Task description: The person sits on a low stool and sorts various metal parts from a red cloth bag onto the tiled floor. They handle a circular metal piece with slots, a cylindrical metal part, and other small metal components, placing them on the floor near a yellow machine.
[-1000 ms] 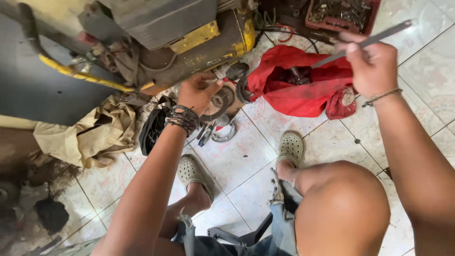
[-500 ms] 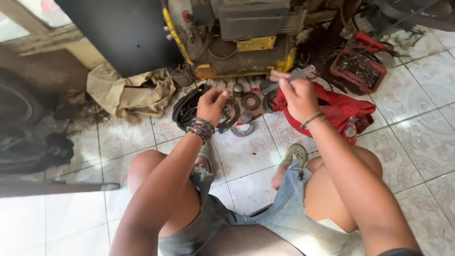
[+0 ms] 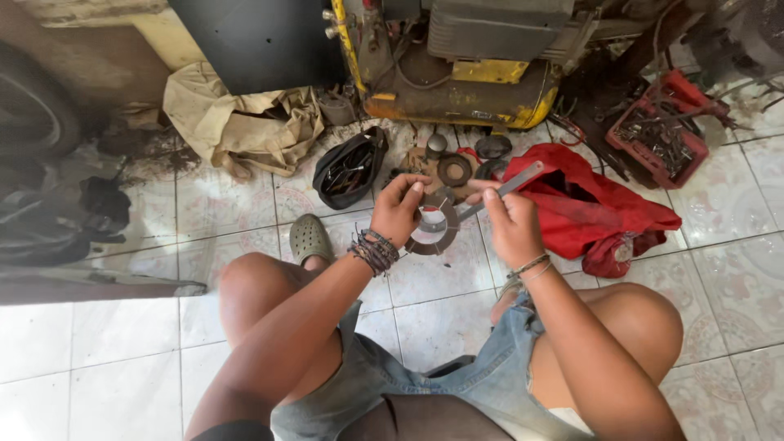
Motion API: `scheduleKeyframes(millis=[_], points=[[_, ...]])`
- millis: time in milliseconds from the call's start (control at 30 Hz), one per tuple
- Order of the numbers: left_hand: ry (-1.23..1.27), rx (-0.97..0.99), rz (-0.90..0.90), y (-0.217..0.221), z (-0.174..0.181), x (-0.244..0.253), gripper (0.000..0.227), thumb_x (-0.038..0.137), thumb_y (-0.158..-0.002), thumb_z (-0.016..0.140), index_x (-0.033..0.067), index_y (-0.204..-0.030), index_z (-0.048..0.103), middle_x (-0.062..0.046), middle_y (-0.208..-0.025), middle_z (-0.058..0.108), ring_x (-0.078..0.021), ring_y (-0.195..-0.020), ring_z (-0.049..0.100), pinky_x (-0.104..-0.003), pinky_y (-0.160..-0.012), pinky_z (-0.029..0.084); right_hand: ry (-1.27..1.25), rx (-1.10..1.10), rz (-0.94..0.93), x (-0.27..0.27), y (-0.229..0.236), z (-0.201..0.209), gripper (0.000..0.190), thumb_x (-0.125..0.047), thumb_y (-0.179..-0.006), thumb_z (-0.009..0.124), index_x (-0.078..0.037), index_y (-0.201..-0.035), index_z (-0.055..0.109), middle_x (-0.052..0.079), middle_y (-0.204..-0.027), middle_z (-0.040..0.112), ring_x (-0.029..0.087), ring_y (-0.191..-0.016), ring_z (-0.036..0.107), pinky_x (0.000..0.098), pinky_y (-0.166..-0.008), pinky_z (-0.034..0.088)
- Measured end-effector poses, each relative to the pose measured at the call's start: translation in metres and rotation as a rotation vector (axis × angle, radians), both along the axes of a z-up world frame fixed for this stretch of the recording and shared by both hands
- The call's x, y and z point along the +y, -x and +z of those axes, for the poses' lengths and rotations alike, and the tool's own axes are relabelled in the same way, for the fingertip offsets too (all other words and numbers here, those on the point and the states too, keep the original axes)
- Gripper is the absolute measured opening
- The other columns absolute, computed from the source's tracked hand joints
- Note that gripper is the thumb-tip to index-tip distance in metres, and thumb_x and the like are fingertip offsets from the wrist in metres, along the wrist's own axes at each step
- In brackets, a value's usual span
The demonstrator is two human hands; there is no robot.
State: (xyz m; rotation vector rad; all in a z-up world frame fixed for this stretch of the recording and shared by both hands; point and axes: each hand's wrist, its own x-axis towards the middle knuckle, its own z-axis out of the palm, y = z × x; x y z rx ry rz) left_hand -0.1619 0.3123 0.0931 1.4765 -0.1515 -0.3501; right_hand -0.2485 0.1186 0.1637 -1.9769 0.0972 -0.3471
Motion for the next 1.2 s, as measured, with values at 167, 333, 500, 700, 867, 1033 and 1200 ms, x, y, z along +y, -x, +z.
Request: scheduleKeyframes(millis=[167,333,500,700,867,1033,1200], points=[[0.444,0.102,0.083,-0.006,-0.011,-0.027,0.024,0.008,-0.108,0.046,0.0001,-0.12,0.066,-0.012,-0.076,0.058,-0.0155,-0.041,0.056,-0.022,-0.034,0.045,-0.054,0.029,-0.039,0.009,-0.02,-0.019,0.03,-0.014,-0.111,0.05,-0.003,-0.109,0.078,0.007,-0.078,0.066,0.016,-0.084,0.06,0.036,-0.082,0.054],[0.475,0.175,0.13,-0.001,-0.018,-0.028,0.025,0.012,-0.11,0.045,0.001,-0.122,0.064,-0.019,-0.083,0.068,-0.0122,-0.049,0.057,-0.019,-0.039,0.045,-0.022,0.025,-0.039,0.021,-0.033,-0.011,0.032,-0.013,-0.111,0.045,-0.006,-0.116,0.077,0.008,-0.085,0.064,0.021,-0.088,0.062,0.0353,-0.085,0.054],[0.474,0.224,0.158,-0.001,-0.013,-0.031,0.026,0.013,-0.11,0.043,0.0008,-0.122,0.063,-0.02,-0.087,0.069,-0.0139,-0.057,0.062,-0.018,-0.047,0.047,0.003,0.0,-0.068,0.02,-0.039,-0.037,0.029,-0.013,-0.111,0.047,-0.003,-0.108,0.075,0.016,-0.09,0.071,0.029,-0.091,0.069,0.0423,-0.087,0.054],[0.278,0.226,0.066,-0.002,-0.01,-0.034,0.031,0.026,-0.107,0.058,0.0018,-0.126,0.061,-0.02,-0.091,0.072,-0.0215,-0.073,0.072,-0.028,-0.057,0.06,0.033,-0.088,-0.288,0.014,-0.045,-0.064,0.028,-0.015,-0.112,0.047,-0.003,-0.103,0.07,0.018,-0.088,0.071,0.034,-0.088,0.07,0.0447,-0.084,0.054],[0.1,0.092,-0.085,-0.016,-0.017,-0.04,0.009,0.009,-0.102,0.06,0.0015,-0.1,0.065,-0.018,-0.069,0.07,-0.0243,-0.06,0.071,-0.029,-0.049,0.056,-0.03,-0.013,-0.363,-0.002,-0.054,-0.061,0.029,-0.02,-0.111,0.052,-0.002,-0.1,0.071,0.022,-0.082,0.069,0.037,-0.085,0.071,0.0457,-0.078,0.055],[0.023,-0.039,-0.276,-0.05,0.04,-0.058,0.013,0.008,-0.104,0.054,0.0004,-0.102,0.064,-0.015,-0.068,0.066,-0.0252,-0.064,0.07,-0.035,-0.057,0.059,-0.079,0.147,-0.253,-0.055,-0.052,-0.036,0.03,-0.028,-0.109,0.054,-0.009,-0.097,0.074,0.009,-0.066,0.068,0.019,-0.067,0.068,0.0364,-0.062,0.055],[0.114,-0.03,-0.353,-0.048,0.045,-0.084,0.014,0.007,-0.104,0.054,-0.0009,-0.103,0.065,-0.012,-0.065,0.063,-0.021,-0.063,0.066,-0.034,-0.059,0.058,-0.064,0.288,-0.188,-0.083,-0.029,-0.002,0.028,-0.027,-0.107,0.055,-0.012,-0.093,0.075,0.005,-0.059,0.066,0.016,-0.058,0.07,0.031,-0.053,0.056]])
